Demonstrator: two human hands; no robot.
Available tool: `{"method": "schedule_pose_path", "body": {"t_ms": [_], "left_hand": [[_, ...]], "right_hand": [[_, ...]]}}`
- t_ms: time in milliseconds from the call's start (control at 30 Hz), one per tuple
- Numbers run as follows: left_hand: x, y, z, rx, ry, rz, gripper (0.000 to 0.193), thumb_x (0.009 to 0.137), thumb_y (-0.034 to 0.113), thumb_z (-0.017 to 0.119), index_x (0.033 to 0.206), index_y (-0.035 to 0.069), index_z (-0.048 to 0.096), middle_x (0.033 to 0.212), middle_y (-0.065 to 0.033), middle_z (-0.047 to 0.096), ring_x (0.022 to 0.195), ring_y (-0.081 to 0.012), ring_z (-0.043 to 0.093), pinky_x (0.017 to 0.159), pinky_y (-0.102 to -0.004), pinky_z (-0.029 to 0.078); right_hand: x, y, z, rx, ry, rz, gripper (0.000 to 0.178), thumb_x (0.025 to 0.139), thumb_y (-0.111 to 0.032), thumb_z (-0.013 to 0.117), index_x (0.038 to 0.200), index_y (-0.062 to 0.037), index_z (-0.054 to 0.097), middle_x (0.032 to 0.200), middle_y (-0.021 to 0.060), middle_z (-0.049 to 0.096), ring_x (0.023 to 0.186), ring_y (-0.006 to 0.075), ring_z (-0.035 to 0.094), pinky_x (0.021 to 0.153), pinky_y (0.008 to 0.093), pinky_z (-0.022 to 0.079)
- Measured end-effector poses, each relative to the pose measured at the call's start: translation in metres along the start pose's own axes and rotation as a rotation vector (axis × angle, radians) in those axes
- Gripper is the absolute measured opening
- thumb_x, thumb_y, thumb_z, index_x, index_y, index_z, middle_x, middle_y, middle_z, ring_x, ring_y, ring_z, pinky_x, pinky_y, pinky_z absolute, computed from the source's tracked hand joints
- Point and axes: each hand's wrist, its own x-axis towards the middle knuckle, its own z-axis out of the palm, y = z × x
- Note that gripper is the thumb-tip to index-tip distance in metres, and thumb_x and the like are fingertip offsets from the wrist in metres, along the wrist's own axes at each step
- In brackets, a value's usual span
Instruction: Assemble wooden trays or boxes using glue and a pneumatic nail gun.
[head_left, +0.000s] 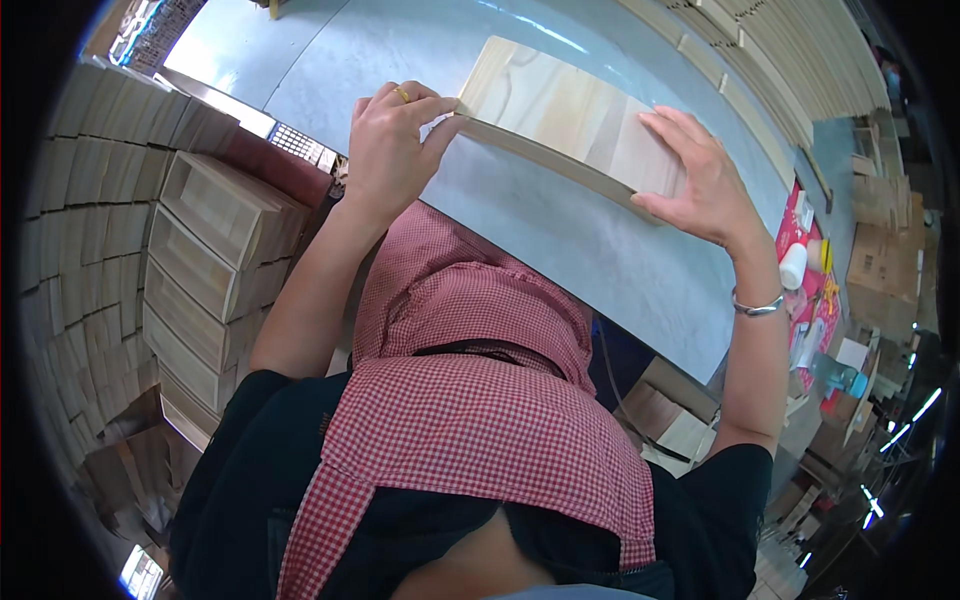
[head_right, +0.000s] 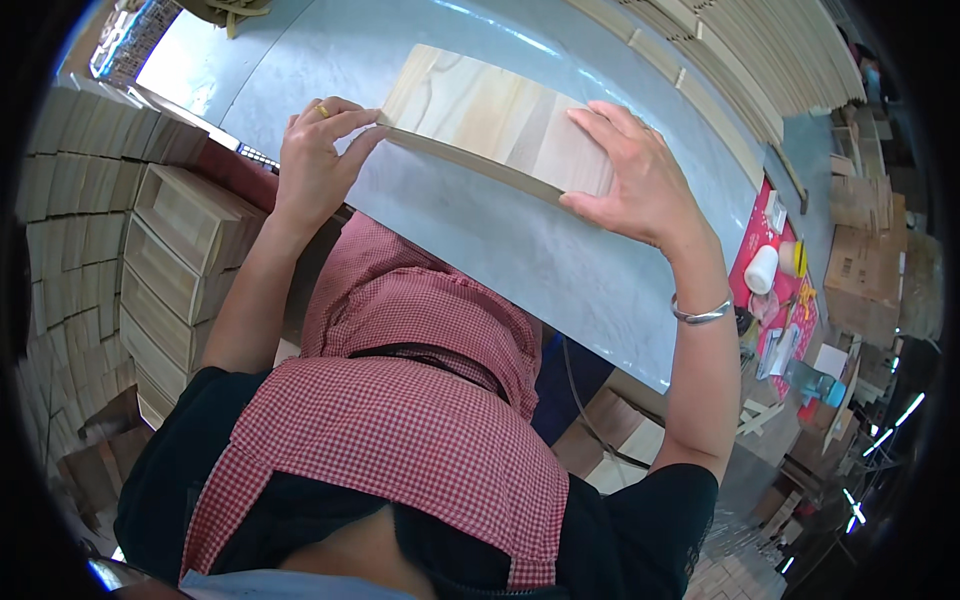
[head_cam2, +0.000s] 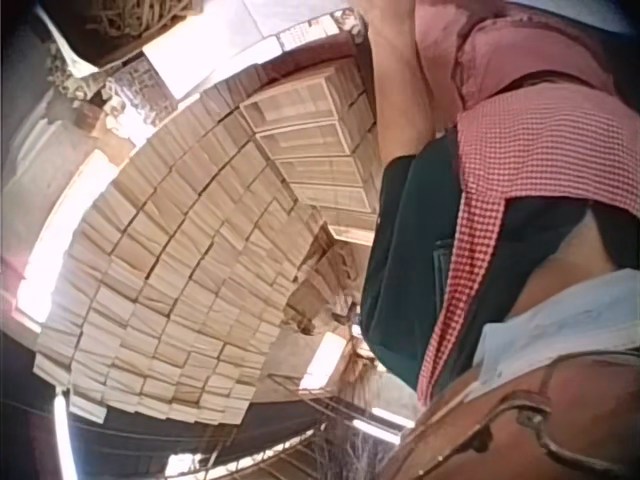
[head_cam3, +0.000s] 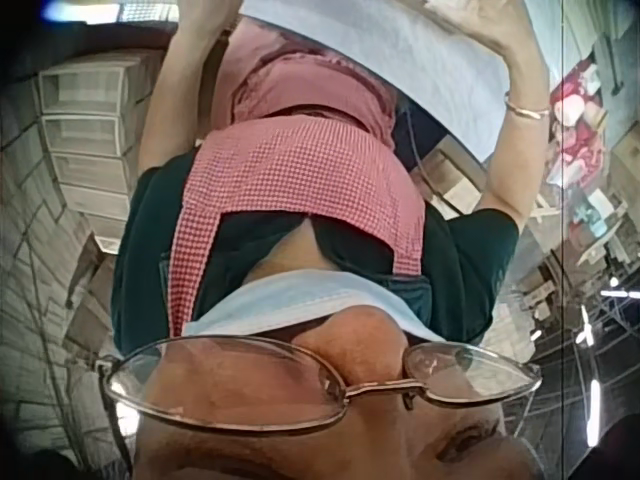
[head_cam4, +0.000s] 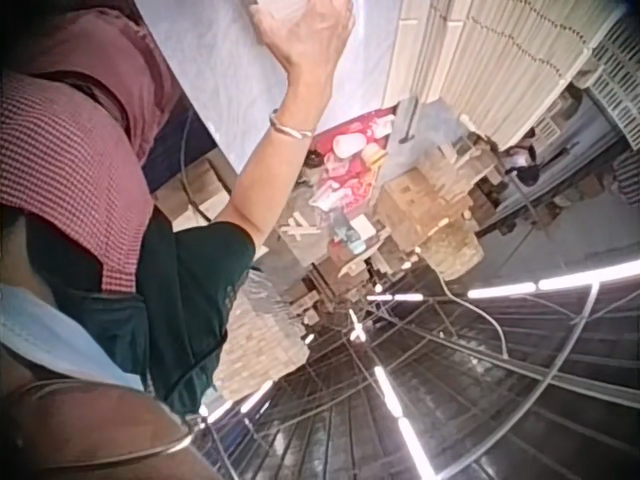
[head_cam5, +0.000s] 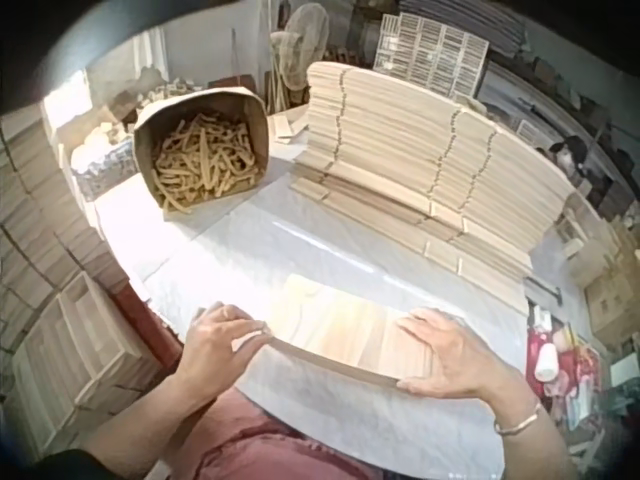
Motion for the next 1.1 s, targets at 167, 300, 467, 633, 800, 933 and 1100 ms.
{"method": "schedule_pose_path", "body": {"t_ms": [167, 300, 467, 633, 800, 933, 1100], "left_hand": [[0.0, -0.001, 0.0, 0.041, -0.009, 0.014, 0.018, 0.084, 0.013, 0.077, 0.099, 0.004, 0.078, 0.092, -0.0031, 0.068, 0.084, -0.0177, 0.058, 0.091, -0.0359, 0.041], [-0.001, -0.004, 0.002, 0.052, 0.002, 0.048, 0.014, 0.085, 0.016, 0.075, 0.096, 0.008, 0.079, 0.09, -0.0014, 0.067, 0.083, -0.0178, 0.057, 0.085, -0.0332, 0.041], [0.001, -0.004, 0.003, 0.077, 0.048, 0.136, 0.014, 0.084, 0.015, 0.075, 0.095, 0.008, 0.079, 0.09, -0.0014, 0.067, 0.082, -0.0179, 0.057, 0.084, -0.0327, 0.041], [0.001, -0.003, 0.0, 0.106, 0.009, 0.114, 0.015, 0.083, 0.014, 0.076, 0.095, 0.006, 0.079, 0.092, -0.0024, 0.068, 0.083, -0.0171, 0.058, 0.086, -0.0325, 0.04], [0.005, 0.01, -0.007, -0.057, -0.067, -0.03, 0.016, 0.083, 0.012, 0.076, 0.095, 0.001, 0.077, 0.091, -0.005, 0.069, 0.081, -0.0173, 0.06, 0.082, -0.032, 0.044], [0.007, 0.014, -0.012, -0.096, -0.098, -0.126, 0.018, 0.083, 0.011, 0.075, 0.095, -0.003, 0.076, 0.087, -0.0073, 0.069, 0.078, -0.0181, 0.061, 0.075, -0.0318, 0.047], [0.013, 0.016, -0.011, -0.063, -0.126, -0.091, 0.019, 0.083, 0.01, 0.075, 0.095, -0.005, 0.075, 0.084, -0.0086, 0.069, 0.074, -0.019, 0.061, 0.069, -0.0318, 0.049]], "right_hand": [[-0.003, 0.002, 0.008, -0.074, 0.019, -0.026, 0.08, 0.065, -0.024, 0.082, 0.138, -0.0047, 0.055, 0.143, 0.0124, 0.053, 0.125, 0.0309, 0.054, 0.109, 0.0386, 0.042], [-0.004, 0.0, 0.013, -0.11, 0.045, -0.011, 0.083, 0.065, -0.026, 0.082, 0.14, -0.0052, 0.053, 0.145, 0.0122, 0.052, 0.127, 0.0305, 0.053, 0.11, 0.0389, 0.041], [0.001, -0.001, 0.01, -0.068, 0.015, 0.011, 0.078, 0.068, -0.027, 0.084, 0.138, -0.0065, 0.055, 0.14, 0.0118, 0.055, 0.122, 0.0292, 0.057, 0.11, 0.039, 0.042], [-0.022, 0.015, 0.023, -0.096, 0.51, -0.025, 0.054, 0.081, -0.02, 0.076, 0.131, -0.0038, 0.059, 0.125, 0.0105, 0.062, 0.109, 0.0252, 0.06, 0.098, 0.034, 0.047], [-0.092, 0.016, 0.034, 0.203, 0.61, 0.413, 0.014, 0.087, -0.003, 0.067, 0.101, 0.0008, 0.07, 0.09, 0.0059, 0.067, 0.073, 0.0155, 0.057, 0.069, 0.0263, 0.048], [-0.104, -0.005, 0.053, 0.278, 0.557, 0.441, 0.005, 0.083, -0.002, 0.069, 0.088, -0.0021, 0.07, 0.074, 0.0049, 0.062, 0.06, 0.0169, 0.053, 0.059, 0.0284, 0.045], [-0.102, -0.008, 0.058, 0.226, 0.537, 0.461, 0.004, 0.084, 0.001, 0.068, 0.087, 0.0023, 0.069, 0.073, 0.0045, 0.062, 0.058, 0.0142, 0.048, 0.056, 0.0274, 0.041]]}}
